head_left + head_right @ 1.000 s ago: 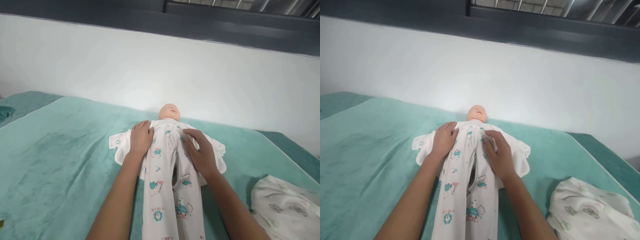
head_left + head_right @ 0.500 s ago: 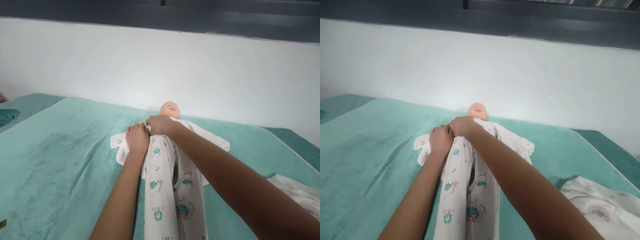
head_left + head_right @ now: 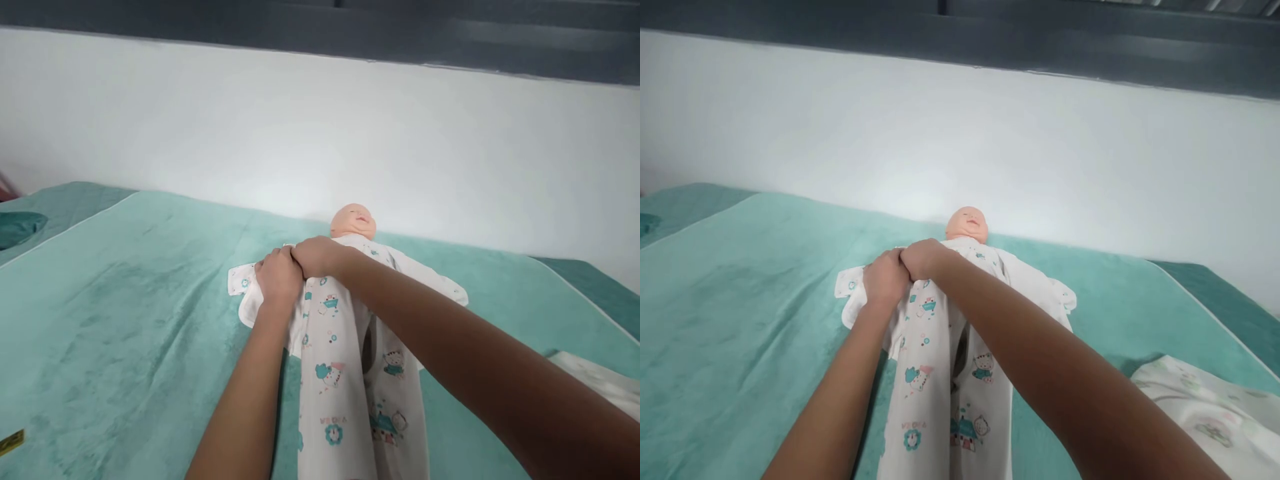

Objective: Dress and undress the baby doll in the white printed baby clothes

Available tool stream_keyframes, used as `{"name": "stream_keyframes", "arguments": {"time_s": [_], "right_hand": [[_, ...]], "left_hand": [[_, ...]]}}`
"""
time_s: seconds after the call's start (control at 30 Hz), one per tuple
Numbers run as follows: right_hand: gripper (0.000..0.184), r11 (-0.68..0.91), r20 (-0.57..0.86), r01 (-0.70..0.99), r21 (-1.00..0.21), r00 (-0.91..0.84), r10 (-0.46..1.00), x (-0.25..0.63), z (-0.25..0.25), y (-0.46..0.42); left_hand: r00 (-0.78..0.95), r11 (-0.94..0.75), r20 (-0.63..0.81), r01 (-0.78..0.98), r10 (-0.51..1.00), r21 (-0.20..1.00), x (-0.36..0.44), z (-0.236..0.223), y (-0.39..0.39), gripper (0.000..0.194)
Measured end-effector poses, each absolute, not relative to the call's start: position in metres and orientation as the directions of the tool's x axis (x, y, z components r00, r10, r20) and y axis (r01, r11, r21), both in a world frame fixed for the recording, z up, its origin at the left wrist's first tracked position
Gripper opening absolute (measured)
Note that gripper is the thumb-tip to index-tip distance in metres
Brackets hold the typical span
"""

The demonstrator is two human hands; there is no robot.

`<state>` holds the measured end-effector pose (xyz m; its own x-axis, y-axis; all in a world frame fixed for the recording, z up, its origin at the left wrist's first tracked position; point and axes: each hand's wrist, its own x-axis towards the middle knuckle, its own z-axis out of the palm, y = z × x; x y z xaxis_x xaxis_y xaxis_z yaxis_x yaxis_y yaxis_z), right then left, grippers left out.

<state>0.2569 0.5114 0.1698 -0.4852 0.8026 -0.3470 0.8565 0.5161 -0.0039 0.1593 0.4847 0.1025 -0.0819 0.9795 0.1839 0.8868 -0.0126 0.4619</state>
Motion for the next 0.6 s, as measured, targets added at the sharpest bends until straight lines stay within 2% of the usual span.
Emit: {"name": "stream_keyframes", "arguments": {"time_s": [0.07, 0.2, 0.27, 0.37, 0.47, 0.6], "right_hand": [[0.018, 0.509, -0.334, 0.861, -0.017, -0.485, 0.808, 0.258, 0.168, 0.511], [0.037, 0.503, -0.295, 0.864, -0.024, -0.487, 0.822, 0.269, 0.181, 0.506], [0.038, 0.506, -0.287, 0.862, 0.034, -0.476, 0.831, 0.275, 0.191, 0.503], [0.028, 0.472, -0.261, 0.874, 0.115, -0.432, 0.863, 0.285, 0.204, 0.499], [0.023, 0.396, -0.254, 0.909, 0.126, -0.356, 0.899, 0.298, 0.217, 0.498], [0.027, 0.339, -0.229, 0.936, 0.09, -0.312, 0.922, 0.313, 0.226, 0.498]], "left_hand": [[-0.091, -0.011, 0.185, 0.872, 0.978, 0.489, 0.159, 0.102, 0.486, 0.036], [-0.137, -0.036, 0.232, 0.789, 0.963, 0.614, 0.157, 0.102, 0.487, 0.038], [-0.165, -0.039, 0.242, 0.748, 0.956, 0.662, 0.156, 0.101, 0.487, 0.039], [-0.176, -0.024, 0.209, 0.708, 0.962, 0.706, 0.155, 0.099, 0.488, 0.037], [-0.157, -0.009, 0.171, 0.709, 0.973, 0.705, 0.154, 0.097, 0.489, 0.034], [-0.112, 0.006, 0.128, 0.774, 0.985, 0.634, 0.154, 0.096, 0.489, 0.036]]}}
